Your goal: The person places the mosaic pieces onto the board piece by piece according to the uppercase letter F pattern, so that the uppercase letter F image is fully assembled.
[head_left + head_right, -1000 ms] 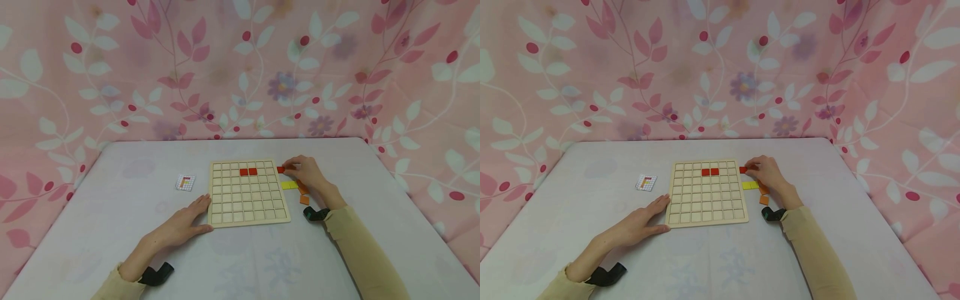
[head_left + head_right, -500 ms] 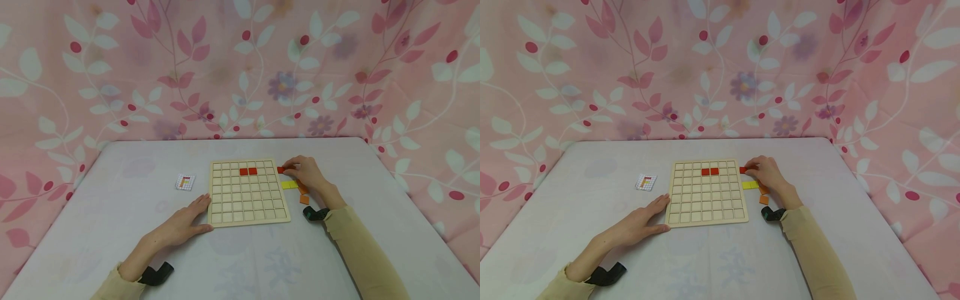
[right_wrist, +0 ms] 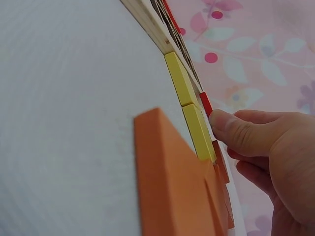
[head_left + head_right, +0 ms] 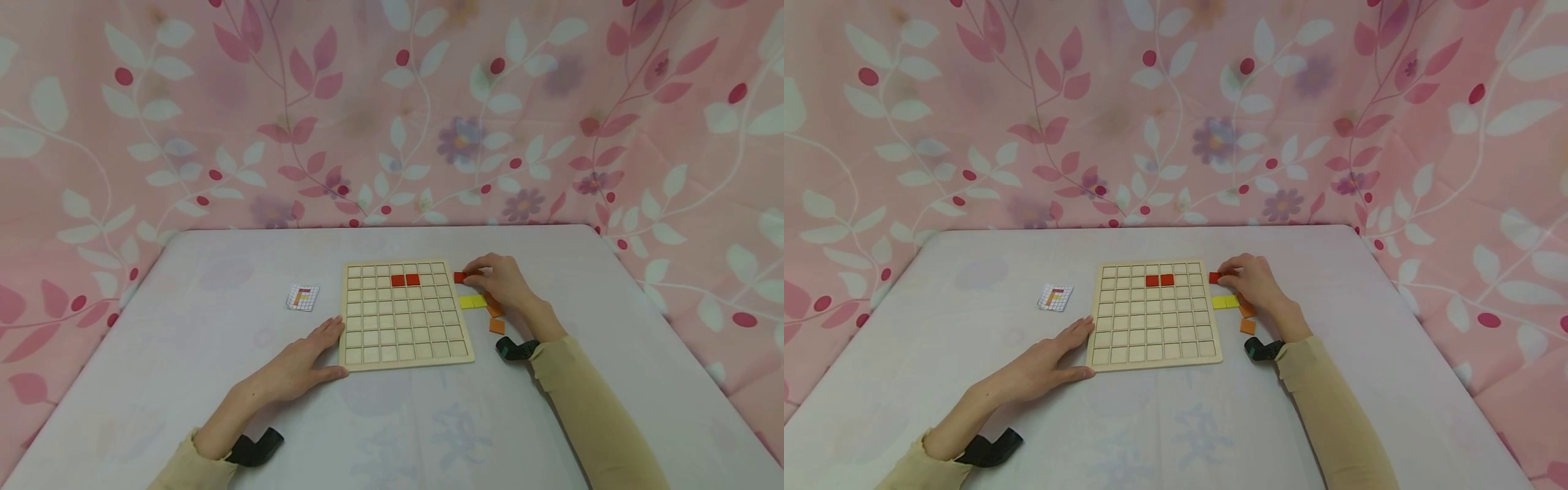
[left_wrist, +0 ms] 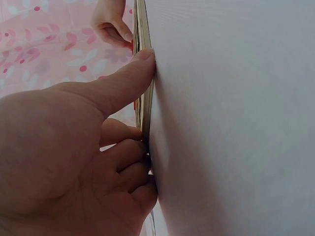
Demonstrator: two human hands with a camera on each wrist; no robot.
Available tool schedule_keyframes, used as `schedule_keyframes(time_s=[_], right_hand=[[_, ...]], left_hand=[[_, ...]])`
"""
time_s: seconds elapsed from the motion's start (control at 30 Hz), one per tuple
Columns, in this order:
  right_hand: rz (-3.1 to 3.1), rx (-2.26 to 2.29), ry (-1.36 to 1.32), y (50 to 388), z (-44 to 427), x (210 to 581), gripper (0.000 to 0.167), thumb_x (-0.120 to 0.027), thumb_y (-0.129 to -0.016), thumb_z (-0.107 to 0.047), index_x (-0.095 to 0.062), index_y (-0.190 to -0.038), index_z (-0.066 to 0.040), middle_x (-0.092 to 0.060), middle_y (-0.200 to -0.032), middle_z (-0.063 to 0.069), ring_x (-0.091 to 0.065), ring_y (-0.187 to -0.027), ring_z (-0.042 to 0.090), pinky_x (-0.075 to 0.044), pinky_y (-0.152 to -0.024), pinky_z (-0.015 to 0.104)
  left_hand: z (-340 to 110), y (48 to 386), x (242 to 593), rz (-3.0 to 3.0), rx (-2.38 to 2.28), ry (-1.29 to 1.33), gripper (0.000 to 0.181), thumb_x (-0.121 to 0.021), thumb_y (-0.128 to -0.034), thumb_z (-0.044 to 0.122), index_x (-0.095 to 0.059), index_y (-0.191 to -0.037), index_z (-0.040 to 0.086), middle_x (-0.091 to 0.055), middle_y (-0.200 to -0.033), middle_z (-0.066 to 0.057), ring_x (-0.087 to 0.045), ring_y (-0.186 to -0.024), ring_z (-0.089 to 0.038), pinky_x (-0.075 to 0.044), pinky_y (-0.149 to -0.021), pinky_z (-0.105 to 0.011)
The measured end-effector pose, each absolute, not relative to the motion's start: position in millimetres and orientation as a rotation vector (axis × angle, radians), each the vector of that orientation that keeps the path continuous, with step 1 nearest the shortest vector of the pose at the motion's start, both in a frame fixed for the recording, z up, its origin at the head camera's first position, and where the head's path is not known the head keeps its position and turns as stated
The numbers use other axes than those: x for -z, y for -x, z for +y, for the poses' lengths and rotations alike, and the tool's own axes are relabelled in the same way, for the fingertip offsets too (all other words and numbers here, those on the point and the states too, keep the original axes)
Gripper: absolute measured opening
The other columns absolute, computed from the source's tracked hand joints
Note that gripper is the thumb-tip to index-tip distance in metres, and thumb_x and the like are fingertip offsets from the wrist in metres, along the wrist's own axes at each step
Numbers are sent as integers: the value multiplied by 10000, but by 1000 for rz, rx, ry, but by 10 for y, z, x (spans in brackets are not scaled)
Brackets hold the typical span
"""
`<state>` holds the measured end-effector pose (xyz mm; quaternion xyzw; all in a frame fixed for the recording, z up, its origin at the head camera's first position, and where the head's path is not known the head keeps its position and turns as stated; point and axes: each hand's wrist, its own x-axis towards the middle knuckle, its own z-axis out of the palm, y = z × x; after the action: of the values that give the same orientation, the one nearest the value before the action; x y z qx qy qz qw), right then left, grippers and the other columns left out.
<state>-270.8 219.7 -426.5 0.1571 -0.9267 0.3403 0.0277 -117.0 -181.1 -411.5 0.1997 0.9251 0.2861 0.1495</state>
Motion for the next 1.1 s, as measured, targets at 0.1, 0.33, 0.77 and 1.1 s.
schedule_keyframes(time_s=[0.1, 0.33, 0.77, 1.1], right_hand=[[-2857, -1074, -468, 2702, 2202, 4262, 195, -775, -888, -182, -768, -1064, -99, -698, -1125, 115, -573, -1138, 316, -415, -1054, 541], [-2742, -1097, -555, 2684, 2149, 4192, 171, -800, -861, -165, -783, -1021, -107, -732, -1076, 102, -619, -1094, 296, -455, -1000, 520], [-2732, -1143, -650, 2728, 1683, 4051, 180, -802, -857, -170, -783, -1012, -81, -754, -1034, 86, -623, -1109, 284, -462, -1017, 494], [-2678, -1144, -802, 2740, 1314, 4029, 150, -805, -846, -142, -784, -980, -78, -764, -1010, 83, -645, -1093, 284, -481, -1001, 475]], left_hand=[[-1810, 1168, 4115, 2660, -822, -572, 833, -688, -936, 407, -290, -1569, 40, -214, -1661, -91, -159, -1540, -315, -229, -1164, -631], [-1807, 1171, 4116, 2653, -822, -565, 839, -686, -934, 419, -286, -1572, 51, -207, -1664, -84, -159, -1541, -309, -228, -1158, -640], [-1807, 1177, 4123, 2668, -824, -562, 833, -696, -928, 412, -306, -1564, 42, -231, -1656, -94, -180, -1535, -315, -231, -1159, -636], [-1805, 1174, 4117, 2682, -817, -571, 824, -698, -929, 401, -315, -1559, 34, -243, -1651, -102, -197, -1530, -315, -250, -1160, -617]])
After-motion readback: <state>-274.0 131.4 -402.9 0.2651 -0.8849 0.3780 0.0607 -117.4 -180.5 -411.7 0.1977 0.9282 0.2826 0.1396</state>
